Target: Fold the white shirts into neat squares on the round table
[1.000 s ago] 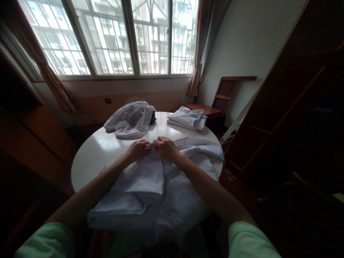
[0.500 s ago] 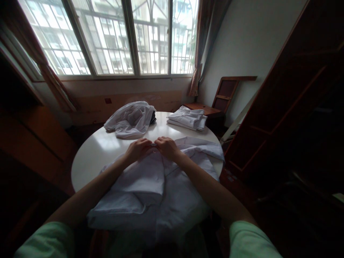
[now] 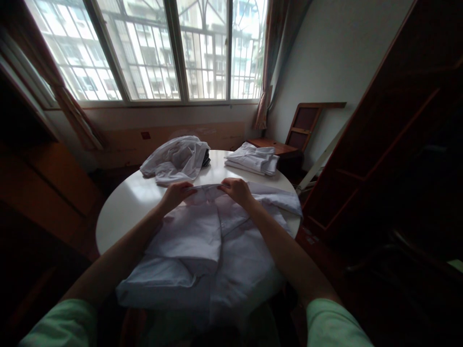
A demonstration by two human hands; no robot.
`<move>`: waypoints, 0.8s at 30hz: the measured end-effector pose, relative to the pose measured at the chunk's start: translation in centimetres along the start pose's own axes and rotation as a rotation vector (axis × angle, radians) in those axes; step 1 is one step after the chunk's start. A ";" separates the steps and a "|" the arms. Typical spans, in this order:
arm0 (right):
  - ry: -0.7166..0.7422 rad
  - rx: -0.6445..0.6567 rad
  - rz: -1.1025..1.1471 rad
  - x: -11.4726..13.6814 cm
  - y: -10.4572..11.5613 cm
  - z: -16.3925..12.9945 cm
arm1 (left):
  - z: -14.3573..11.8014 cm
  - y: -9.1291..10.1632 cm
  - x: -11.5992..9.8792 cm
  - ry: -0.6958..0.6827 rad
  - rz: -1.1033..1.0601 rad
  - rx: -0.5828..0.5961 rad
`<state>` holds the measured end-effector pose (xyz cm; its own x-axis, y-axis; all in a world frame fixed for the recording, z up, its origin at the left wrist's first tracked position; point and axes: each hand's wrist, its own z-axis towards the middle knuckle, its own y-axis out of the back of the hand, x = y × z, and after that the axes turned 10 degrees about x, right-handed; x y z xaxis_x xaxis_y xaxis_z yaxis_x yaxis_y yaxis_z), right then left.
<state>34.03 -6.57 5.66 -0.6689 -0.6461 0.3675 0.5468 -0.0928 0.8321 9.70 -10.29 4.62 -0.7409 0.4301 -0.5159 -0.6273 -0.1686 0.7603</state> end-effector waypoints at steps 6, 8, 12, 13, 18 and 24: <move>-0.219 -0.130 0.479 -1.5 0.2 0.9 | 0.5 0.8 1.3 0.166 -0.513 -0.143; -0.242 -0.125 0.660 -1.7 0.5 1.0 | 0.5 1.0 1.3 0.218 -0.637 -0.149; -0.261 -0.141 0.842 -1.7 0.9 1.0 | 0.4 1.2 1.3 0.279 -0.761 -0.162; -0.274 -0.155 0.867 -1.7 0.9 1.0 | 0.4 1.2 1.4 0.285 -0.770 -0.164; -0.321 -0.233 0.906 -1.4 0.7 1.2 | 0.6 1.0 1.2 0.285 -0.822 -0.192; -0.267 -0.271 0.810 -1.7 0.4 1.3 | 0.5 1.5 0.4 0.281 -0.737 -0.247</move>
<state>34.73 -4.56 5.88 -0.1020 -0.3964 0.9124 0.9799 0.1180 0.1608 8.59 -9.96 5.78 -0.1306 0.2744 -0.9527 -0.9863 -0.1338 0.0966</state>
